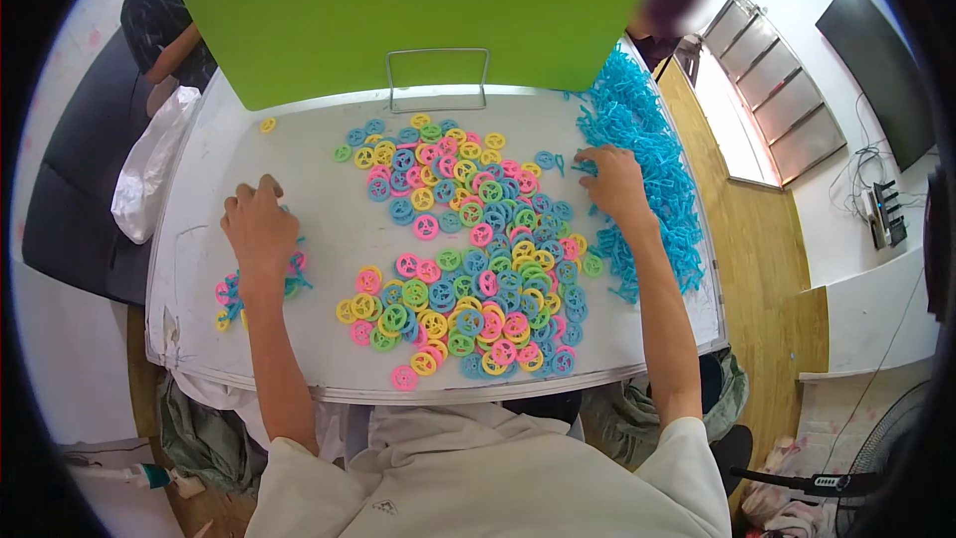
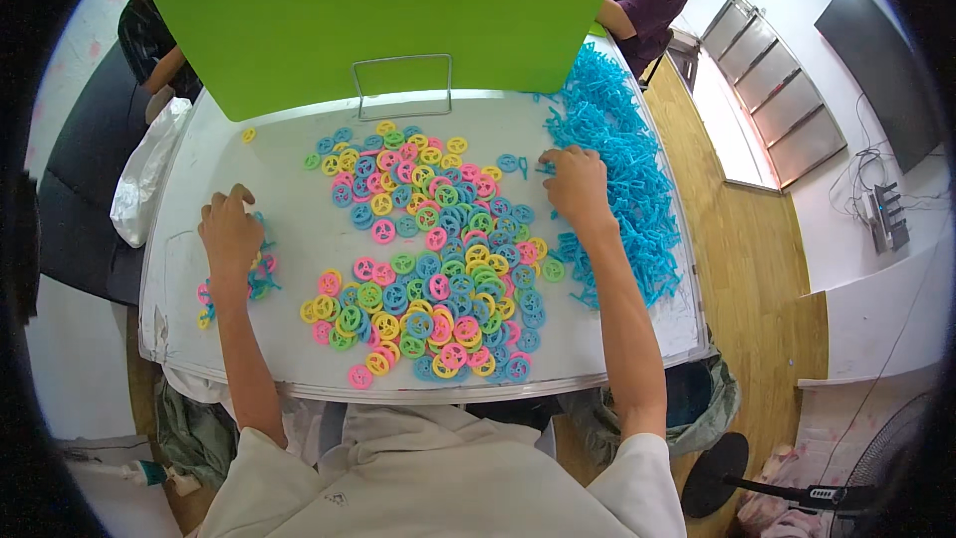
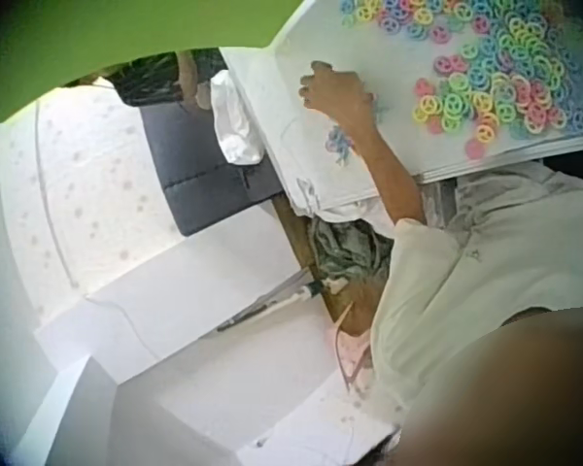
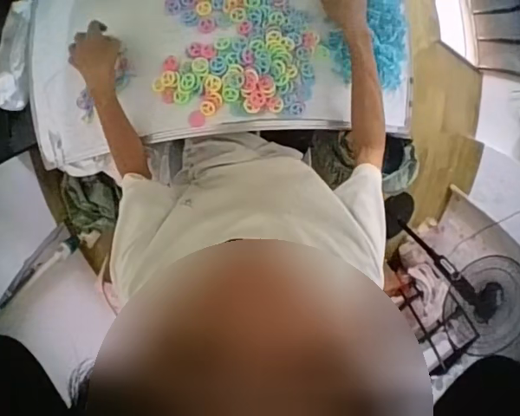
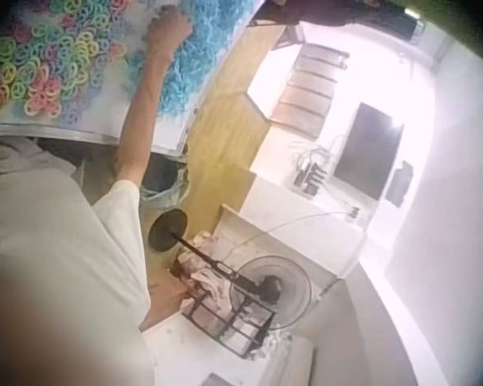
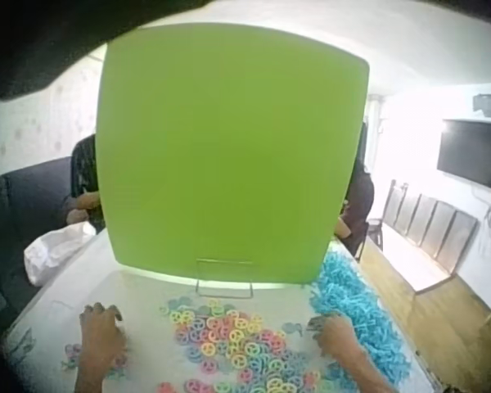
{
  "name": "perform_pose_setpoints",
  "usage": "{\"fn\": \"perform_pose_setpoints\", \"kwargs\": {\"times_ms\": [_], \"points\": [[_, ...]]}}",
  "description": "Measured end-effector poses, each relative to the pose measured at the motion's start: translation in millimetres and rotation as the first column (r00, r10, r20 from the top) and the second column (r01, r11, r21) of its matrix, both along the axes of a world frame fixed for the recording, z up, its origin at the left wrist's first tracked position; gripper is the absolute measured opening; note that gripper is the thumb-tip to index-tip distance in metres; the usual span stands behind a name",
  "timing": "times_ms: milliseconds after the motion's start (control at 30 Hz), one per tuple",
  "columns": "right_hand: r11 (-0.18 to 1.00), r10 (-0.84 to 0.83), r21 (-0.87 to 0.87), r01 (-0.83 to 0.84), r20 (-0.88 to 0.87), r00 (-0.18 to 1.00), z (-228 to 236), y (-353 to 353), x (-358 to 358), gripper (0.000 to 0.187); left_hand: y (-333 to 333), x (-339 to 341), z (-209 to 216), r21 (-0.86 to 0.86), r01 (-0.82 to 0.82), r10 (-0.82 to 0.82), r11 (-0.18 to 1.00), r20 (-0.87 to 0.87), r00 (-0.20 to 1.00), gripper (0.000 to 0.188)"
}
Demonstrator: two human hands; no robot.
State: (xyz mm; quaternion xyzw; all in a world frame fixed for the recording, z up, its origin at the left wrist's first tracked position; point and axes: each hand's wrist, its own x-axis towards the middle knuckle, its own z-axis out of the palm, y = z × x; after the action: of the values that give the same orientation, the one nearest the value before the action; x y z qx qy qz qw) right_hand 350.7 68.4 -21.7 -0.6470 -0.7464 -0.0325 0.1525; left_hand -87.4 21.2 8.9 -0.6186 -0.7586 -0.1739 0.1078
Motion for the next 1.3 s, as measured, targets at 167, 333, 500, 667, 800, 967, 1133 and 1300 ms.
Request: {"fn": "perform_pose_setpoints", "kwargs": {"times_ms": [167,333,500,667,800,967,1133,1300], "points": [[0.999,-0.031,0.021,0.037,-0.251,0.967,0,-1,-3,0.030,6,30,-9,0.284,0.387,-0.457,0.877,0.247,0.854,0.028],[0.995,-0.027,0.074,0.061,-0.397,0.917,7,-1,2,0.024,-10,80,-28,0.140,0.604,-0.607,0.784,0.377,0.700,0.030],[0.992,-0.043,0.089,0.091,-0.438,0.898,16,0,10,0.020,-9,88,-35,-0.023,0.587,-0.508,0.809,0.475,0.719,0.031],[0.955,-0.023,0.262,0.139,-0.402,0.915,27,-4,13,0.023,-9,87,-39,0.065,0.591,-0.562,0.804,0.408,0.720,0.025],[0.989,-0.041,0.130,0.070,-0.219,0.975,31,-8,11,0.028,-6,86,-34,0.159,0.568,-0.560,0.808,0.510,0.653,0.014],[0.979,0.156,0.131,-0.154,-0.007,0.988,4,5,3,0.029,-2,92,-27,0.277,0.469,-0.527,0.838,0.635,0.566,0.011],[0.997,0.055,0.047,-0.057,0.046,0.997,8,12,-1,0.027,-4,94,-23,0.280,0.427,-0.460,0.860,0.787,0.411,0.013],[0.997,0.017,-0.068,-0.024,-0.094,0.995,24,18,3,0.026,-2,94,-28,0.309,0.448,-0.517,0.839,0.708,0.480,0.013]]}}
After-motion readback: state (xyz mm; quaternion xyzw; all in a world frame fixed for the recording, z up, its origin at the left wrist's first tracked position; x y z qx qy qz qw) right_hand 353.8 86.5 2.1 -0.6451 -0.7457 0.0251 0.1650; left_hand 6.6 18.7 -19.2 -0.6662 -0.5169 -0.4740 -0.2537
